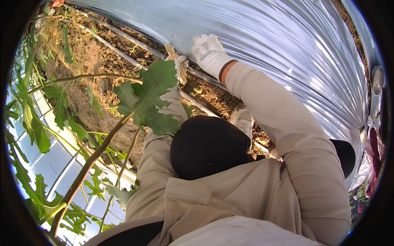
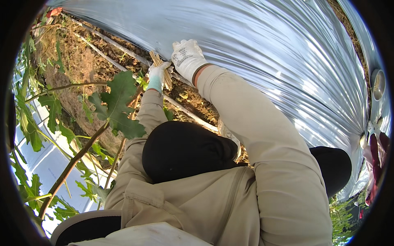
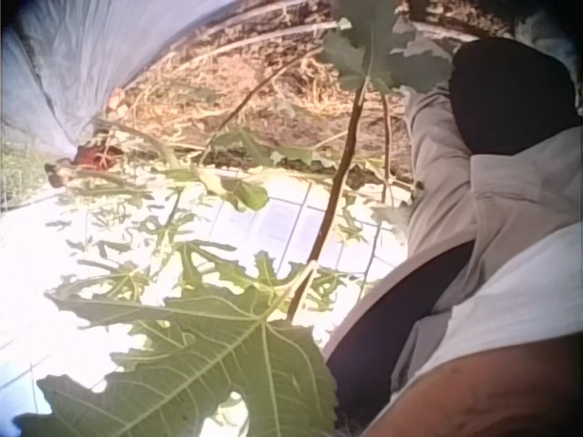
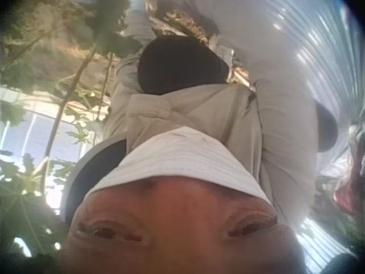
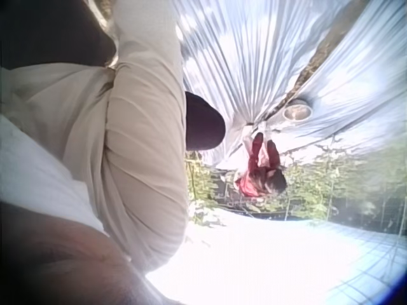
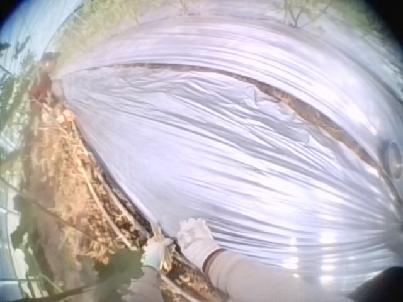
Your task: The person secures a plastic sheet over a row of plants in a greenhouse using wooden pegs. They lift the sheet, insert the pegs into the soil along the edge, and repeat the process along the row.
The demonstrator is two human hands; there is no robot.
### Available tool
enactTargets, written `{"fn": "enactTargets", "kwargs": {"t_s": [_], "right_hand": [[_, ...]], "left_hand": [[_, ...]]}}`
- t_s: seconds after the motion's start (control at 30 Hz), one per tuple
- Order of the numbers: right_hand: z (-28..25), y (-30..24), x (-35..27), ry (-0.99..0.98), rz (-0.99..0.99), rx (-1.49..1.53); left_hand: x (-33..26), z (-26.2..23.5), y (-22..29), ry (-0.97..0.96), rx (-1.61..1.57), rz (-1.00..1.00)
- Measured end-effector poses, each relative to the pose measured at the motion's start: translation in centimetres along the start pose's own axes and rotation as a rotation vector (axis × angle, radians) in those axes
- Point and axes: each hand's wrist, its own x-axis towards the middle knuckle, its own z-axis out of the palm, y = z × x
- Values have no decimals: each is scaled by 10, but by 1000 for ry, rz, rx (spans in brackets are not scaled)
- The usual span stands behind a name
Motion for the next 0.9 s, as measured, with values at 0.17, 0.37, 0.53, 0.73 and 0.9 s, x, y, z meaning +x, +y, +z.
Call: {"fn": "enactTargets", "kwargs": {"t_s": [0.17, 0.37, 0.53, 0.73, 0.9], "right_hand": [[7, 2, 8, 8, -27, 40], [20, 6, 10, 132, 14, 192], [17, 0, 15, 28, 139, 225], [12, -1, 15, -46, 157, 298], [17, -1, 12, -33, 215, 416]], "left_hand": [[-14, 0, 6, 10, 22, -33], [-12, 6, 8, -20, -40, -20], [-14, 8, 12, -21, -3, -16], [-17, 8, 11, -12, 41, 26], [-12, 9, 5, 49, 113, 33]]}}
